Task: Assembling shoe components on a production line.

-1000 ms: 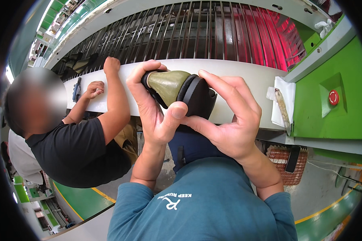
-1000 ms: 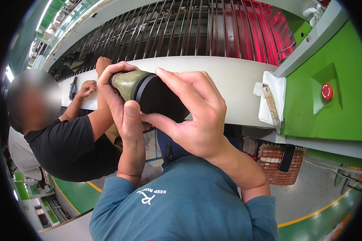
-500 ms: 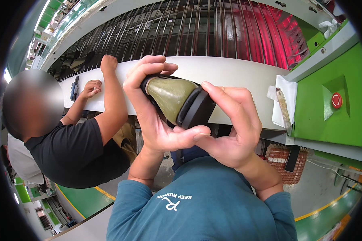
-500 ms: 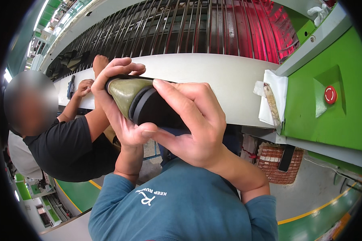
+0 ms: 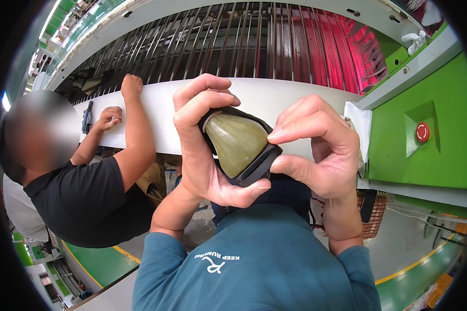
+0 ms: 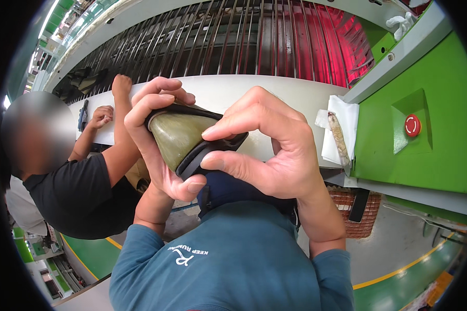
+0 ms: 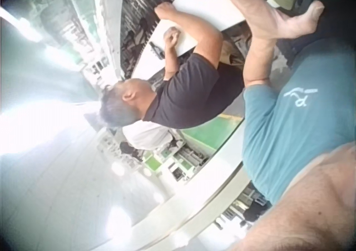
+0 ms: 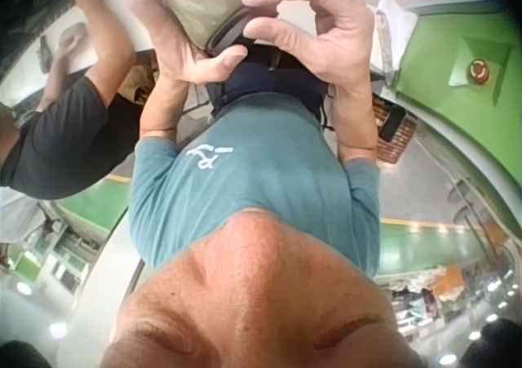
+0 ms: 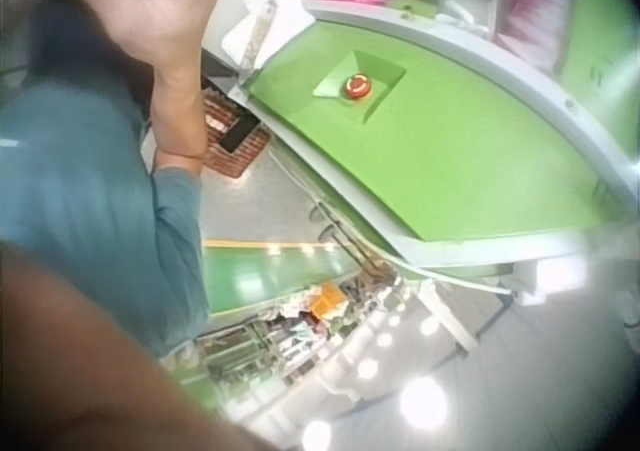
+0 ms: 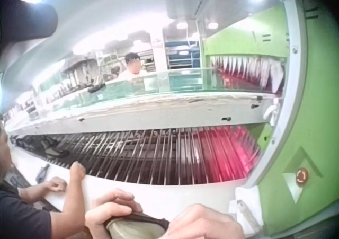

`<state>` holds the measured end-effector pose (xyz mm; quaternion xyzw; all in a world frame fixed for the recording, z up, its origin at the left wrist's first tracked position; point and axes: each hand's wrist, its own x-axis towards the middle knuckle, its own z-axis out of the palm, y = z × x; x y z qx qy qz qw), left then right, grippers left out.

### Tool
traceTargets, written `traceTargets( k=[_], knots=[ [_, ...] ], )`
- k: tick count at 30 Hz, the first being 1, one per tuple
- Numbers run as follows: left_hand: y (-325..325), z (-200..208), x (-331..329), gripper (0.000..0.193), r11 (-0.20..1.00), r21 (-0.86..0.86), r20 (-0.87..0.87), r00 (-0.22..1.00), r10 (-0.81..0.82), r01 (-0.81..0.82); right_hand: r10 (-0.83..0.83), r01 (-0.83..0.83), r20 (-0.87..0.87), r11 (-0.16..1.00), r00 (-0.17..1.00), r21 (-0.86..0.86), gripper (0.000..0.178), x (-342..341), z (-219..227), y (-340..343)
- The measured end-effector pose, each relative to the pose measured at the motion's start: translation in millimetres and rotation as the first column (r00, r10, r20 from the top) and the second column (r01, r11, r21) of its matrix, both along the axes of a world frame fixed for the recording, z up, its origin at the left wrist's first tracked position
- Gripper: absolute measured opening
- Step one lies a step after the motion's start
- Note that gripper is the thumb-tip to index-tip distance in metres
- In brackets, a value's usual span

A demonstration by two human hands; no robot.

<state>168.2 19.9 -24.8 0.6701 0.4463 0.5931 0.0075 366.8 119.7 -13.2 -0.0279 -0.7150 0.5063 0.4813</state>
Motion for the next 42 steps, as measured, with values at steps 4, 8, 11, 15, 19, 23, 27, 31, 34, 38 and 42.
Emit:
traceTargets(
  k=[4,8,11,15,19,23,27,31,34,38,42],
  knots=[
    [2,-3,-2,0.104,1.0,0.019,-0.014,1.0,0.001,-0.001,0.011,-0.01,0.016,1.0,1.0,-0.012,0.031,0,3,-1],
    [5,-7,-4,0.104,0.999,0.047,-0.009,1.0,0.015,-0.015,0.064,-0.064,0.098,0.998,0.993,0.001,0.035,2,7,-1],
    [6,-11,-6,0.103,0.997,0.081,-0.009,1.0,0.019,-0.018,0.059,-0.059,0.084,0.998,0.995,0.006,0.034,-5,3,-5],
    [6,-21,-10,0.102,0.988,0.15,0.122,0.992,0.013,-0.031,-0.026,0.026,0.013,1.0,1.0,-0.017,0.034,-23,-7,-15],
    [2,-37,-16,0.085,0.972,0.208,0.443,0.897,0.005,-0.108,-0.119,0.115,0.175,0.993,0.977,0.038,0.038,-39,-30,-26],
    [-25,-118,-51,0.053,0.904,-0.337,0.5,0.763,0.409,-0.264,-0.333,0.252,0.431,0.939,0.839,0.235,0.037,-29,-68,-22],
    [-58,-118,-47,0.05,0.937,-0.323,0.457,0.844,0.28,-0.136,-0.288,0.236,0.458,0.957,0.841,0.17,0.036,-17,-92,-14],
    [-67,-121,-53,0.034,0.952,-0.289,0.263,0.948,0.181,-0.101,-0.312,0.224,0.462,0.946,0.83,0.235,0.031,-20,-93,-10],
    [-71,-123,-50,0.015,0.946,-0.306,0.149,0.976,0.156,-0.105,-0.345,0.182,0.45,0.913,0.824,0.365,0.024,-22,-91,-7],
    [-71,-123,-51,0.017,0.943,-0.314,0.145,0.976,0.163,-0.111,-0.317,0.148,0.453,0.917,0.833,0.369,0.021,-22,-91,-3],
    [-68,-123,-53,0.012,0.944,-0.319,0.136,0.982,0.134,-0.084,-0.302,0.165,0.448,0.933,0.841,0.319,0.021,-22,-94,-1]
  ],
)
